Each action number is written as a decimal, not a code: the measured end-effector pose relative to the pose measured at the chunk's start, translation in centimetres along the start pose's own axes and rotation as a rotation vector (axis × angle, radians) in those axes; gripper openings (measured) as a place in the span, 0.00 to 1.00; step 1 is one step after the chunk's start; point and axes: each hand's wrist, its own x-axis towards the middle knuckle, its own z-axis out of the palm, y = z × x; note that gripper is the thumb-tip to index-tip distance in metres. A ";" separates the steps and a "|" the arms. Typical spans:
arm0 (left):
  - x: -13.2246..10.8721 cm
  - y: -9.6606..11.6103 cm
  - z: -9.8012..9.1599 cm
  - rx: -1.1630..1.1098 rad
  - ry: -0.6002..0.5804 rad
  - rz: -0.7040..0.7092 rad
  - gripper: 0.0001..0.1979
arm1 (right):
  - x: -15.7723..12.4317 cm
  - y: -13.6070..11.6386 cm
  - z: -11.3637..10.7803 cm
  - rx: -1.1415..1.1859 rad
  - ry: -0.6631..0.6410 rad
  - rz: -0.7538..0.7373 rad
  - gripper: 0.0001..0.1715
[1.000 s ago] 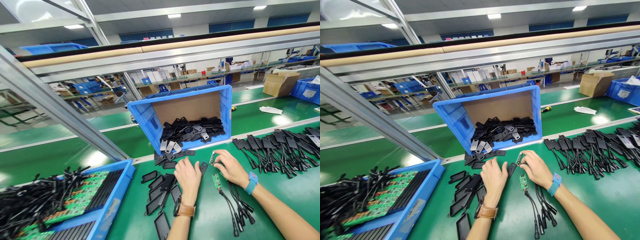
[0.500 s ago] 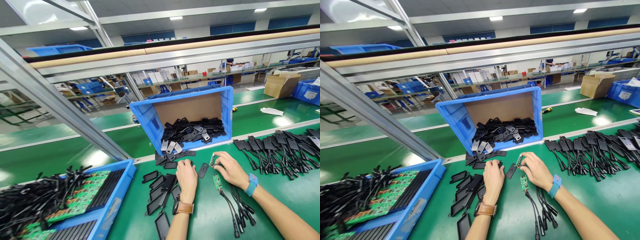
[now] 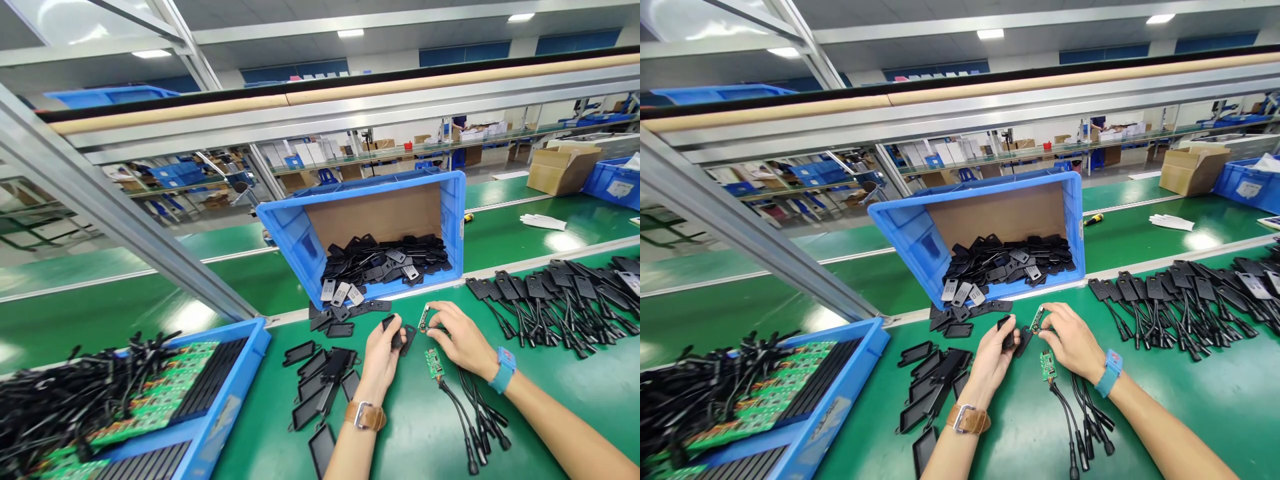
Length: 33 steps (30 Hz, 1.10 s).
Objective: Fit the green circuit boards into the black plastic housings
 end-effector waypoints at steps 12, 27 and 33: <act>-1.6 -2.2 1.9 -0.157 -0.158 -0.105 0.14 | -0.4 -1.4 0.9 -0.190 -0.116 -0.143 0.04; -1.9 -3.3 2.0 -0.043 -0.157 -0.036 0.23 | -0.9 -1.9 1.6 -0.459 -0.216 -0.194 0.07; -2.2 -2.9 2.2 -0.048 -0.148 -0.028 0.24 | -1.0 -2.3 1.8 -0.470 -0.212 -0.205 0.09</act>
